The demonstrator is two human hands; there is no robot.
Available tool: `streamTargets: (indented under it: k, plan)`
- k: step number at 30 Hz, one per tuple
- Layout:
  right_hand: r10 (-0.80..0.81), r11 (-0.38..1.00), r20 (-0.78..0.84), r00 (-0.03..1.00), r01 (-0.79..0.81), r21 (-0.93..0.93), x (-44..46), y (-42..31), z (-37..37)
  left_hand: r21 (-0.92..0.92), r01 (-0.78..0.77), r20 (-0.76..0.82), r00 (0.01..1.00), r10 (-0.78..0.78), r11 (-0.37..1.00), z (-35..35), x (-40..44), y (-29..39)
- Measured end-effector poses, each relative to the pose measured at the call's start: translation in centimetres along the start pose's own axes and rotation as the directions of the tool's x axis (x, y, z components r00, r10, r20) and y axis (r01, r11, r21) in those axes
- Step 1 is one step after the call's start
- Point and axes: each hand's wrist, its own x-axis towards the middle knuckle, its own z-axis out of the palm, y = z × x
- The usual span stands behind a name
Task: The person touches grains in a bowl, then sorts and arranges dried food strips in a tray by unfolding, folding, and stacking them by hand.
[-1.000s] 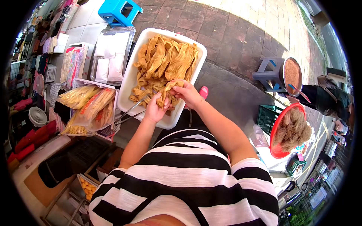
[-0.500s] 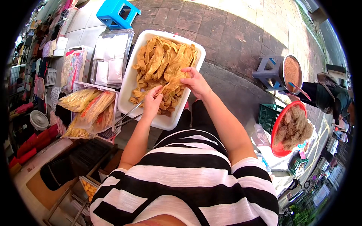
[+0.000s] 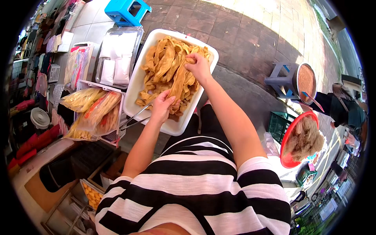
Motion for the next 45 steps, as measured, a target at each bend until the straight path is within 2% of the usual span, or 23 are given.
streamTargets:
  k: [1,4,5,8,9,10,13,14,15,17,18,21,22,25,27,28,29,31,35,36,40,43,45]
  plan:
    - [-0.088,0.986,-0.017,0.996,0.085,-0.141,1.5,0.1,0.2,-0.029,-0.021,-0.065,0.998,0.020,0.999,-0.6,1.5,-1.0]
    - [-0.275,0.914,-0.080,0.958,0.234,-0.333,4.6,0.0,0.9,-0.045,-0.096,-0.216,0.973,0.084,0.994,-2.0,5.4,-2.6]
    - [-0.239,0.919,-0.088,0.967,0.197,-0.341,5.3,0.2,0.9,-0.073,-0.125,-0.259,0.960,0.102,0.990,-2.3,6.4,-3.3]
    - [-0.118,0.929,-0.090,0.989,0.078,-0.360,7.0,1.3,0.4,0.161,-0.008,-0.407,0.910,0.074,0.987,-3.8,6.8,-5.1]
    - [-0.159,0.925,-0.125,0.979,0.104,-0.365,6.9,1.6,0.5,0.225,0.058,-0.455,0.889,0.053,0.973,-4.3,6.9,-5.5]
    - [-0.199,0.920,-0.161,0.967,0.128,-0.371,6.4,1.9,0.5,0.343,0.016,-0.455,0.877,0.152,0.939,-7.0,7.6,-8.1]
    - [-0.236,0.909,-0.169,0.957,0.156,-0.387,4.6,2.9,-0.1,0.662,0.025,-0.391,0.864,0.317,0.749,-12.1,8.3,-11.9]
    - [-0.253,0.899,-0.166,0.953,0.168,-0.405,3.3,3.5,-0.4,0.795,0.155,-0.428,0.828,0.362,0.587,-12.8,8.6,-12.6]
    - [-0.272,0.887,-0.163,0.948,0.182,-0.424,2.0,3.8,-0.8,0.861,0.187,-0.400,0.822,0.404,0.472,-12.1,8.6,-12.4]
    - [-0.158,0.912,-0.117,0.980,0.100,-0.398,-1.1,4.0,-1.0,0.943,0.247,-0.325,0.818,0.474,0.221,-9.2,7.8,-10.1]
    - [-0.150,0.910,-0.101,0.983,0.097,-0.404,-2.5,4.9,-1.2,0.911,0.345,-0.407,0.840,0.359,0.226,-8.3,7.9,-8.8]
    - [-0.017,0.913,-0.021,1.000,0.007,-0.407,-6.1,6.0,-1.7,0.895,0.402,-0.443,0.853,0.278,0.194,-9.0,9.1,-8.5]
    - [0.014,0.910,-0.005,1.000,-0.015,-0.414,-7.1,5.8,-1.8,0.928,0.340,-0.373,0.837,0.400,0.153,-9.4,9.1,-9.1]
    - [0.125,0.936,0.050,0.991,-0.101,-0.337,-9.0,8.5,-2.0,0.878,0.277,-0.426,0.823,0.375,0.391,-11.9,9.7,-10.9]
    - [0.150,0.953,0.078,0.986,-0.123,-0.278,-9.9,9.7,-1.7,0.578,0.269,-0.632,0.744,0.215,0.771,-13.5,9.8,-12.4]
    - [0.178,0.951,0.093,0.980,-0.147,-0.271,-10.4,8.6,-1.3,0.372,0.236,-0.698,0.708,0.103,0.898,-13.7,9.7,-12.3]
    - [0.204,0.949,0.108,0.973,-0.169,-0.264,-10.6,7.9,-1.1,0.246,0.226,-0.690,0.724,0.007,0.943,-14.1,9.4,-12.3]
    - [0.179,0.955,0.154,0.972,-0.134,-0.266,-10.7,8.7,-0.3,-0.018,0.214,-0.632,0.755,-0.177,0.977,-14.8,8.6,-12.4]
    - [0.205,0.941,0.234,0.950,-0.125,-0.314,-10.6,9.3,1.5,-0.314,0.330,-0.601,0.657,-0.455,0.890,-11.9,8.0,-10.0]
    - [0.194,0.942,0.252,0.948,-0.109,-0.317,-10.7,8.6,2.0,-0.285,0.387,-0.622,0.621,-0.476,0.877,-11.6,8.5,-10.0]
    - [0.212,0.942,0.335,0.918,-0.101,-0.320,-10.8,6.9,3.1,-0.038,0.413,-0.651,0.681,-0.336,0.910,-11.7,10.2,-9.7]
    - [0.252,0.945,0.337,0.907,-0.155,-0.288,-10.9,7.6,3.3,-0.217,0.381,-0.527,0.729,-0.436,0.899,-11.2,8.9,-9.3]
    - [0.324,0.935,0.296,0.898,-0.256,-0.246,-10.9,8.3,3.8,-0.343,0.271,-0.420,0.812,-0.405,0.899,-10.0,6.3,-9.8]
